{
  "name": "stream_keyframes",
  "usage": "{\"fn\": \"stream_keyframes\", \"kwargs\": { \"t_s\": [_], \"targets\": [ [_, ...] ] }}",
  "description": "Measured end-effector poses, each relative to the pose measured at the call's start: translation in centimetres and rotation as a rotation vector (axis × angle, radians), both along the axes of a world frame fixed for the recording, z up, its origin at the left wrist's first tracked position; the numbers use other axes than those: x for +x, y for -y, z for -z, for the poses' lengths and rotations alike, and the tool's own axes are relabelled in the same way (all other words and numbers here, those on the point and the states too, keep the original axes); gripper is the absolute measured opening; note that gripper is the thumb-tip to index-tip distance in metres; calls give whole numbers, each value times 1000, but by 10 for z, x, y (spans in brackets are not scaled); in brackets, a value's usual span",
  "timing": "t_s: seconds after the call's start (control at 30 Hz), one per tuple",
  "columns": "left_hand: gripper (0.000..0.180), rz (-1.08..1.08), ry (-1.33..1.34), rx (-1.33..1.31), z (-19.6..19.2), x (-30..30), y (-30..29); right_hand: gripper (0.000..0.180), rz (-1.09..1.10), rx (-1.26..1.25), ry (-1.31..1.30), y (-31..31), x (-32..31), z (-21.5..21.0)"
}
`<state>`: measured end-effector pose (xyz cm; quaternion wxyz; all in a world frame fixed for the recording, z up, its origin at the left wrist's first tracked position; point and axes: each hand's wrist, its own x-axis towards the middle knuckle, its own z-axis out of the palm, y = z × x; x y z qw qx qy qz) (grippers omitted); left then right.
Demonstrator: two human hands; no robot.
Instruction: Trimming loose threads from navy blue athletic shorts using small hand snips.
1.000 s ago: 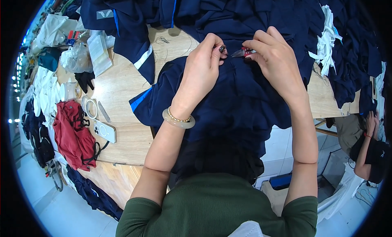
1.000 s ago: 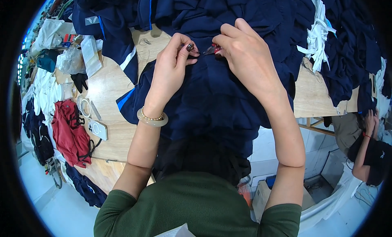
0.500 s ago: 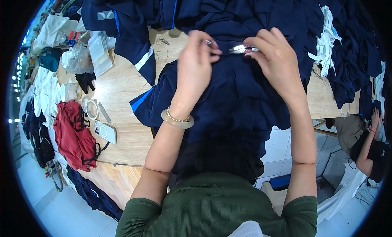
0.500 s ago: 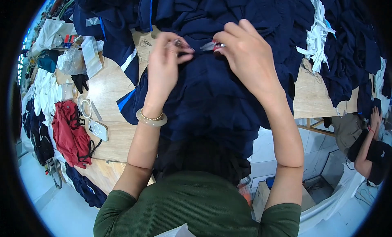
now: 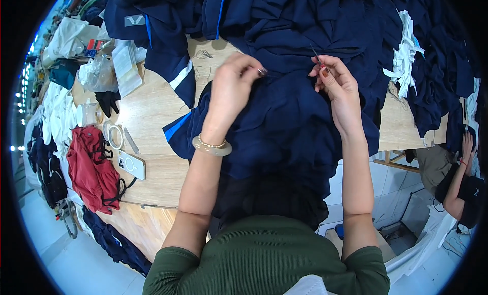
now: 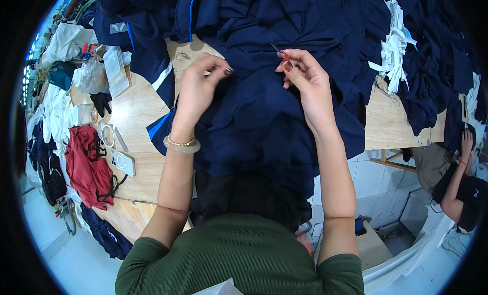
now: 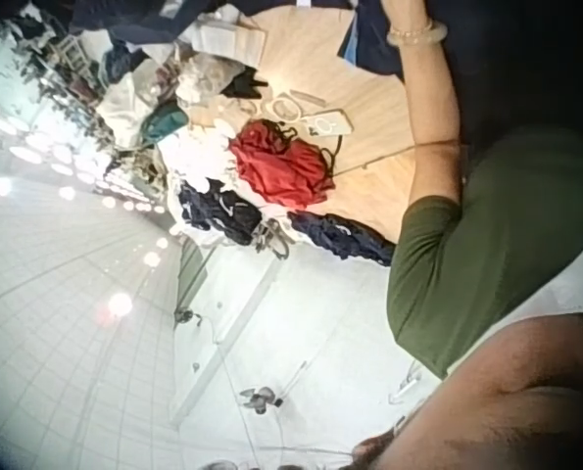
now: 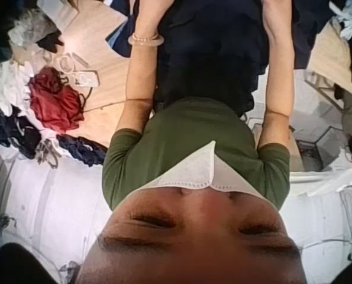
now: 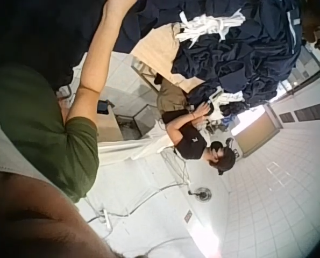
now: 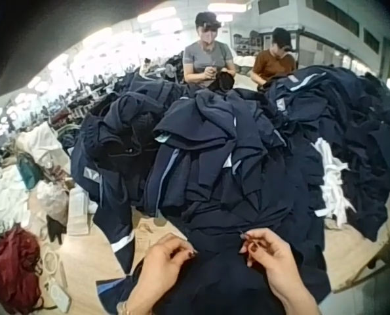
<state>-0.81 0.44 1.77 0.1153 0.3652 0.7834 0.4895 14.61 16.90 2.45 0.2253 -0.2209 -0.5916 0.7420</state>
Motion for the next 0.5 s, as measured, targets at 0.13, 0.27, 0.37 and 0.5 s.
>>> {"fn": "stream_keyframes", "kwargs": {
  "t_s": [0.13, 0.27, 0.37, 0.5],
  "targets": [
    [9, -435, 52, 76, -2, -20, 15, 24, 1, -44, -31, -4, 2, 1],
    [14, -578, -191, 234, -15, -16, 15, 25, -13, -90, -49, -3, 3, 1],
    [13, -53, -90, 53, -21, 14, 8, 26, -6, -78, -53, -5, 6, 0],
    [17, 152, -403, -93, -2, 44, -16, 25, -7, -81, -57, -3, 4, 0]
  ]
}}
